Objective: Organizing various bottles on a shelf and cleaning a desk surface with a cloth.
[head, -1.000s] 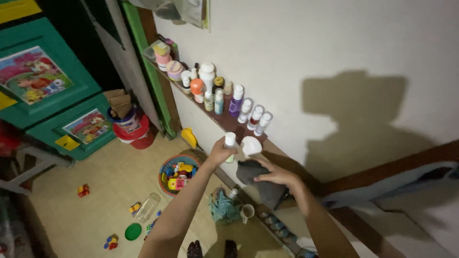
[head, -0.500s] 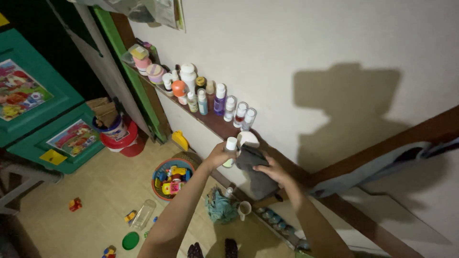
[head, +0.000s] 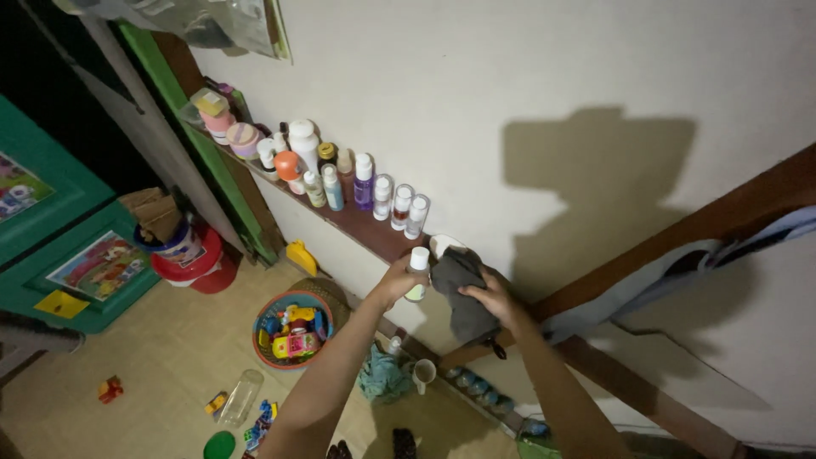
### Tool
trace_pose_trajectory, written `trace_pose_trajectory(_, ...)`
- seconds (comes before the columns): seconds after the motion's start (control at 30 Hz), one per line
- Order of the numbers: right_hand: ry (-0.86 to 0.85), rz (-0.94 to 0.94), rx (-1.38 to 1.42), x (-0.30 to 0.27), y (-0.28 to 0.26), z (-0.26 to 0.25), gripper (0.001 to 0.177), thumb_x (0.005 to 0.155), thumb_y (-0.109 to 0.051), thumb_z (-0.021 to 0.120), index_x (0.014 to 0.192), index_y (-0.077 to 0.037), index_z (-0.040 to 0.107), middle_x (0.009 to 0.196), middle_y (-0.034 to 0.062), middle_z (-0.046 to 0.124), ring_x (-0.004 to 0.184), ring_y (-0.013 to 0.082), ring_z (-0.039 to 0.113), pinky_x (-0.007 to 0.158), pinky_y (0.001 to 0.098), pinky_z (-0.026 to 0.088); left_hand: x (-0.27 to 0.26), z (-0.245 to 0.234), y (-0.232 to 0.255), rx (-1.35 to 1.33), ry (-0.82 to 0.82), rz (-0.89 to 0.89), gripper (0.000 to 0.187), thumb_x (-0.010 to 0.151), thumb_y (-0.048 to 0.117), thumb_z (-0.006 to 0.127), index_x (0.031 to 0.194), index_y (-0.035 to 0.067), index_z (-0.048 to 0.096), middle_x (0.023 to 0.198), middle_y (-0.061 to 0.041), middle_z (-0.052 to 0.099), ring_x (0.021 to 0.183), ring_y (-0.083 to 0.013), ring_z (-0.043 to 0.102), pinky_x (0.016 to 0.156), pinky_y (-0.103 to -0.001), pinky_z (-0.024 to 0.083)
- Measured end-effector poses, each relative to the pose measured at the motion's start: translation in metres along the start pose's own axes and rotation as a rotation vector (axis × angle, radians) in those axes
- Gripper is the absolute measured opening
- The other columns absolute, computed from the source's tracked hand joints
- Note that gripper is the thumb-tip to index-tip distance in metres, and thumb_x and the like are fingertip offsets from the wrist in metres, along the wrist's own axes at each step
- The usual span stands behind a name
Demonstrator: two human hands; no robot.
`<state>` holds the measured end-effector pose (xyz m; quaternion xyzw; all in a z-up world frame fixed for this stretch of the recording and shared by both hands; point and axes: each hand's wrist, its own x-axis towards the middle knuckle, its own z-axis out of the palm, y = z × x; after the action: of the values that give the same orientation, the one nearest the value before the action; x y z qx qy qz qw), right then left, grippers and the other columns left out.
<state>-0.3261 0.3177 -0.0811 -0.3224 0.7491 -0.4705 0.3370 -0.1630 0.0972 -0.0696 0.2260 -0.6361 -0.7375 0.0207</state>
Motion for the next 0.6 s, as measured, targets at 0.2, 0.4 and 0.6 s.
trace_pose_trajectory(0.2,0.187,0.230,0.016,0.014,0.086,-0.001,0.091,0.089,-0.031,0.086,0.152,0.006,0.032,0.142,0.0177,0.052,0.125,0.0255,0.057,0.101,0.0362,0.048,-0.004,-0.006,0.003,0.024,0.053,0.061,0.065,0.074,0.009,0.074,0.137,0.012,0.055,0.113,-0.004,0.069,0.103,-0.0182,0.065,0.089,-0.035,0.053)
trace_pose_trajectory(0.4,-0.040,0.277,0.399,-0.030,-0.010,-0.006,0.099,0.072,-0.040,0.085,0.150,0.011,0.053,0.134,0.0378,0.059,0.114,0.0513,0.060,0.091,0.0523,0.053,0.012,-0.026,-0.018,-0.207,0.298,0.288,0.054,0.090,0.012,0.073,0.137,0.013,0.047,0.112,-0.007,0.066,0.101,-0.0184,0.066,0.086,-0.036,0.055)
trace_pose_trajectory(0.6,0.000,0.519,-0.188,-0.007,0.020,0.019,0.108,0.076,-0.044,0.090,0.159,-0.011,0.030,0.160,0.0147,0.030,0.143,0.0308,0.035,0.110,0.0427,0.034,0.004,-0.038,0.002,0.181,0.552,0.694,0.054,0.087,0.007,0.079,0.133,0.004,0.051,0.119,-0.013,0.064,0.109,-0.0252,0.063,0.095,-0.039,0.052)
